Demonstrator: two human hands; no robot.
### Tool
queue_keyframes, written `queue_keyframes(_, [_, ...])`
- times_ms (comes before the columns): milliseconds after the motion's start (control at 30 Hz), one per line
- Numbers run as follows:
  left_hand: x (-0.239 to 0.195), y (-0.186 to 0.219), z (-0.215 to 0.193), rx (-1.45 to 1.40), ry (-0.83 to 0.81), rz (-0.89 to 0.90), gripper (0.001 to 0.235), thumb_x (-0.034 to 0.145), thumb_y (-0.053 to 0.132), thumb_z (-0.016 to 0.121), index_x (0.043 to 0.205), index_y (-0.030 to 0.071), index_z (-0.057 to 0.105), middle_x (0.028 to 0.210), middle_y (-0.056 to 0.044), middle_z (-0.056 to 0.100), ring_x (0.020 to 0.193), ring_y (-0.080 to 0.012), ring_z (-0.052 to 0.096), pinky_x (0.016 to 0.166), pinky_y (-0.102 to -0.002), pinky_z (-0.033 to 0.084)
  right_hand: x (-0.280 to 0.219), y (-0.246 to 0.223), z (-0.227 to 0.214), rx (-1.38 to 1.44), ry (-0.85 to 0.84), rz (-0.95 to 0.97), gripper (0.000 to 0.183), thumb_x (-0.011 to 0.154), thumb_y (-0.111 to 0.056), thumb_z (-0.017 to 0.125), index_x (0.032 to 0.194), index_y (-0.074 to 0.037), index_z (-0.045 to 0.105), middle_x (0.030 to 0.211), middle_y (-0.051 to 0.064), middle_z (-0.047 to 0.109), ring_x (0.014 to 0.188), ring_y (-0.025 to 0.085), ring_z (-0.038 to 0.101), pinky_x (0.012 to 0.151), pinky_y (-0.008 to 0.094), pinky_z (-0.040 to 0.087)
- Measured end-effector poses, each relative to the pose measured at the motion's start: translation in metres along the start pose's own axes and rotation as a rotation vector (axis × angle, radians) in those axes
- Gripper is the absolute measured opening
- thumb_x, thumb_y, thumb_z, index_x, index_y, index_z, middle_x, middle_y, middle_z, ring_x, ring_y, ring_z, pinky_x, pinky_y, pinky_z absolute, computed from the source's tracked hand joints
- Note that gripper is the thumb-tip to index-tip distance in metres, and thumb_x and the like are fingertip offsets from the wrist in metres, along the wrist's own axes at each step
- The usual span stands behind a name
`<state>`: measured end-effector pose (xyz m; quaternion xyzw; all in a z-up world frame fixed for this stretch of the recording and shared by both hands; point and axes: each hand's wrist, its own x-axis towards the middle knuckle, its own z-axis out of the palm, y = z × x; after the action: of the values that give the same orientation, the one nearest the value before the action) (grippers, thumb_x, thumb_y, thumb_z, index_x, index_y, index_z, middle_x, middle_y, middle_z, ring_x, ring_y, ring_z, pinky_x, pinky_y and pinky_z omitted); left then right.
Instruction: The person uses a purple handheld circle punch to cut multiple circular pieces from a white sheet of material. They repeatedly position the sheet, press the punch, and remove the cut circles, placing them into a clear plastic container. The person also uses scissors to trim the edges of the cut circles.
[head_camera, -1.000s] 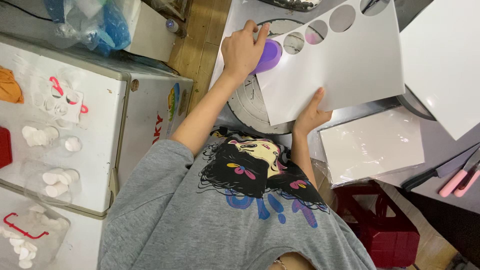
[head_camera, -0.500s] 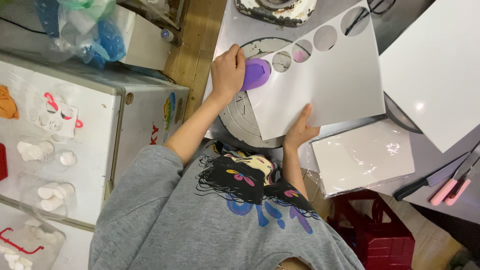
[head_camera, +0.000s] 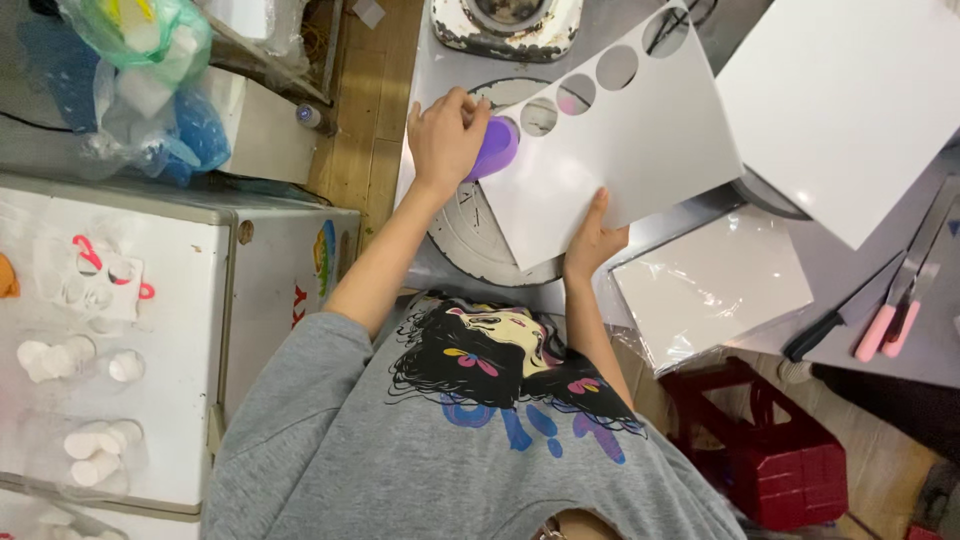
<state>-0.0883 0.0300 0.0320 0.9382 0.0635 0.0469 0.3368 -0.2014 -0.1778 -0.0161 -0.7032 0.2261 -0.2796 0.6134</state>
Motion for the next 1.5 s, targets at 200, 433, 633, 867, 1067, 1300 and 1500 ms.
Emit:
queue_keyframes(200, [-0.01,0.018,-0.026,-0.106,0.269,0.276,0.03,0.104,0.033,0.061,0.122,0.009,0.063,0.124,-0.008,0.067,0.12,-0.0309,0.062,0.121,-0.059,0.026,0.037,-0.029,-0.03,-0.018,0.134,-0.108,0.029,0.105,-0.019,0.067,0.109,0.01,0.069,0.103,0.012,0.073,0.091,0.016,0.067,0.085,0.032,0.056])
queue_keyframes(433, [-0.07,0.054,-0.04,-0.758,-0.076,0.164,0.049,0.095,0.024,0.073,0.135,0.004,0.054,0.133,-0.011,0.062,0.128,-0.0237,0.059,0.112,-0.039,0.046,0.045,-0.106,-0.041,0.235,0.282,-0.168,0.026,0.105,-0.014,0.062,0.109,0.011,0.067,0.102,0.013,0.073,0.087,0.018,0.071,0.081,0.033,0.061])
queue_keyframes(633, [-0.107,0.088,-0.027,-1.249,-0.509,0.007,0.049,0.095,0.023,0.077,0.131,-0.004,0.059,0.123,-0.015,0.069,0.112,-0.0172,0.066,0.098,-0.033,0.053,0.013,-0.14,-0.017,0.36,0.249,-0.198,0.027,0.107,-0.014,0.061,0.113,0.012,0.064,0.108,0.014,0.072,0.093,0.018,0.071,0.084,0.033,0.06])
queue_keyframes(867, [-0.098,0.074,-0.039,-1.187,-0.24,0.073,0.024,0.098,0.014,0.074,0.111,-0.005,0.071,0.101,-0.008,0.076,0.087,-0.0117,0.07,0.079,-0.028,0.058,-0.023,-0.113,-0.015,0.483,0.107,-0.112,0.033,0.11,-0.016,0.059,0.128,0.011,0.056,0.119,0.015,0.069,0.104,0.019,0.069,0.093,0.033,0.058])
queue_keyframes(1067, [-0.067,0.037,-0.069,-1.032,-0.245,0.198,0.021,0.096,0.013,0.077,0.107,-0.004,0.073,0.097,-0.007,0.077,0.083,-0.0115,0.071,0.076,-0.028,0.058,-0.046,-0.086,-0.029,0.419,-0.322,-0.049,0.045,0.105,-0.021,0.063,0.135,0.009,0.047,0.114,0.014,0.062,0.1,0.021,0.062,0.089,0.036,0.054])
queue_keyframes(1300, [-0.055,0.031,-0.059,-0.827,-0.3,0.218,0.025,0.094,0.016,0.075,0.111,-0.001,0.07,0.099,-0.008,0.078,0.088,-0.0125,0.072,0.081,-0.03,0.059,-0.057,-0.095,-0.022,0.347,-0.404,0.37,0.032,0.103,-0.028,0.066,0.106,0.004,0.061,0.071,0.011,0.062,0.052,0.021,0.06,0.047,0.032,0.049])
queue_keyframes(1500, [-0.037,0.02,-0.032,-0.21,0.027,0.438,0.031,0.101,0.03,0.066,0.12,0.006,0.065,0.118,-0.009,0.068,0.117,-0.0292,0.06,0.112,-0.044,0.03,-0.058,-0.069,-0.036,0.262,-0.223,0.408,0.035,0.102,-0.032,0.067,0.106,0.002,0.059,0.073,0.008,0.06,0.05,0.019,0.057,0.045,0.032,0.048])
